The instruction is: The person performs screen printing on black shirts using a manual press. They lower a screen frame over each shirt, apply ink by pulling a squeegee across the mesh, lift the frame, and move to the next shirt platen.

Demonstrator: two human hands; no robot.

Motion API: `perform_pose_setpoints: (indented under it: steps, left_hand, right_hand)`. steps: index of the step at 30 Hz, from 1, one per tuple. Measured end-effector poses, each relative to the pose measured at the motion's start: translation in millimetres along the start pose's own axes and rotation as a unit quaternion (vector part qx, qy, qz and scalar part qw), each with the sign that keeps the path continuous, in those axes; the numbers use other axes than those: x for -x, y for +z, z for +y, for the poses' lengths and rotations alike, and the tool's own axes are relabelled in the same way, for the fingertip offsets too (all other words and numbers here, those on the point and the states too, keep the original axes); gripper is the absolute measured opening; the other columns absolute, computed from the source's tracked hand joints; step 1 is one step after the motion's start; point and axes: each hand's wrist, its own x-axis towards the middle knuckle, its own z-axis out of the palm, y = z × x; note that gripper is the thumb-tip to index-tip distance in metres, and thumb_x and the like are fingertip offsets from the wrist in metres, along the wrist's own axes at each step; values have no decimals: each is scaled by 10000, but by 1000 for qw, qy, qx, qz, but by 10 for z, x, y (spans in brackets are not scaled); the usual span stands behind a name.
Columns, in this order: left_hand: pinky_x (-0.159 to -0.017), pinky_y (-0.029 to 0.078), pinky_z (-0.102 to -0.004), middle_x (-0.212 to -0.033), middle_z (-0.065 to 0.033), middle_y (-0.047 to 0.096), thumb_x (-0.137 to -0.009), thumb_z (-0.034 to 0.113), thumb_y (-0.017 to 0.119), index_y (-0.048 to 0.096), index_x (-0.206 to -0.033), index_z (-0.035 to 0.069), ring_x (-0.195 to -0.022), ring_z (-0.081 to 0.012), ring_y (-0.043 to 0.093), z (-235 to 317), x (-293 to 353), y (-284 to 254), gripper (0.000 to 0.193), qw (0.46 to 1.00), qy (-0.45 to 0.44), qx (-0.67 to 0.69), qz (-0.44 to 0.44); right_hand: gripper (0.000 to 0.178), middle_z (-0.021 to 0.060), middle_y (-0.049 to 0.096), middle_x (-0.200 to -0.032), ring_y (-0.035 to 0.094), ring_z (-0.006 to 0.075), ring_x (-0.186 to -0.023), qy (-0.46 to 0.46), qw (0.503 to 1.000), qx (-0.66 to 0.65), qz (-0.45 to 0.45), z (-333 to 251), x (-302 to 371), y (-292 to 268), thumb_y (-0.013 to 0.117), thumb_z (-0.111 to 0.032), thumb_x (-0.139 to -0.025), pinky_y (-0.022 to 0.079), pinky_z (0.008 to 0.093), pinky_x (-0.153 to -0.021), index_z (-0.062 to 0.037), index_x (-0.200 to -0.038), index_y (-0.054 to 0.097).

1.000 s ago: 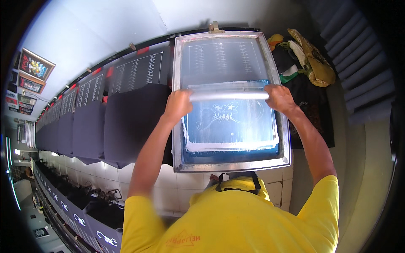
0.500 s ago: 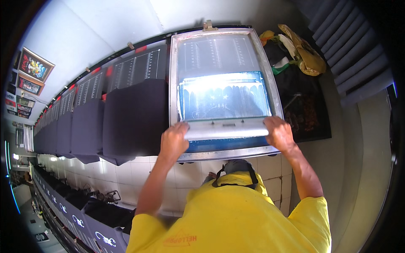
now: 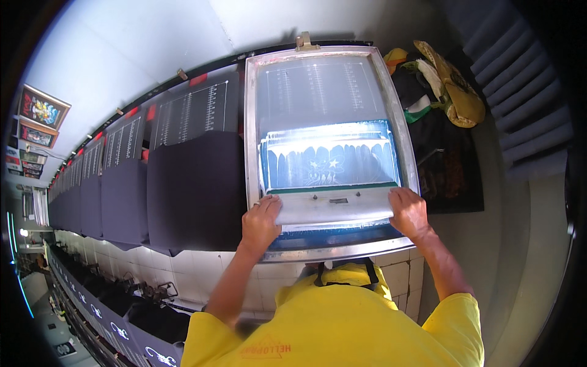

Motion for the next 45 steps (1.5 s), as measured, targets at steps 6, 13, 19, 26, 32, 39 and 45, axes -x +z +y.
perform_pose_setpoints:
  steps: [6, 13, 19, 26, 32, 39, 45]
  left_hand:
    - [-740, 580, -420, -972, -125, 710, -647, -26, 663, 702, -948, 55, -817, -324, 688, -330, -783, 89, 314, 1000, -5, -6, 13]
    - [-742, 563, -462, -872, -210, 694, -659, -46, 628, 719, -884, 14, -789, -406, 680, -378, -1231, -77, 250, 999, -25, 19, -25]
    - [-764, 555, -477, -901, -240, 683, -679, -57, 587, 717, -915, 10, -831, -446, 665, -164, -1252, -389, 277, 992, -85, 32, -92]
    - [-752, 563, -483, -889, -222, 686, -680, -77, 594, 700, -901, 3, -816, -431, 674, 281, -435, -724, 258, 999, -5, 36, 18]
    - [-829, 575, -432, -1055, -134, 706, -678, -68, 604, 679, -982, 23, -958, -342, 685, 791, 836, -695, 325, 1000, -23, 10, -2]
    - [-1006, 500, -421, -1256, -147, 611, -719, -85, 577, 622, -1111, -19, -1242, -340, 555, 911, 1518, -530, 400, 1000, -9, 4, -19]
    - [-1094, 424, -435, -1414, -169, 478, -736, -107, 551, 531, -1302, -26, -1367, -376, 409, 995, 1838, -606, 571, 997, -3, -2, -73]
  right_hand:
    - [336, 107, 639, -872, 666, 295, -824, -18, 999, 8, 28, 433, -781, 59, 781, -52, -576, 568, 392, -716, -53, -842, 575]
    - [177, 152, 687, -883, 701, 328, -842, 30, 998, 19, -54, 657, -1168, -131, 709, -71, -702, 573, 436, -749, -36, -869, 661]
    - [198, 192, 710, -987, 695, 376, -944, 84, 989, 20, -116, 483, -1159, -604, 646, -88, -775, 548, 473, -852, -64, -966, 692]
    - [202, 147, 655, -827, 679, 342, -808, -8, 999, 21, 24, 93, -213, -722, 694, -48, -670, 569, 451, -714, -58, -860, 627]
    - [392, 125, 651, -984, 651, 325, -930, -23, 998, -28, 44, -570, 957, -598, 736, -18, -568, 564, 421, -779, -47, -933, 595]
    - [610, 145, 598, -1210, 585, 340, -1149, 17, 999, 35, -15, -946, 1487, -412, 834, -196, -636, 511, 422, -976, -11, -1160, 582]
    - [882, 190, 499, -1358, 449, 374, -1302, 31, 997, 61, -38, -1150, 1759, -301, 748, -596, -747, 385, 465, -1118, 24, -1323, 501]
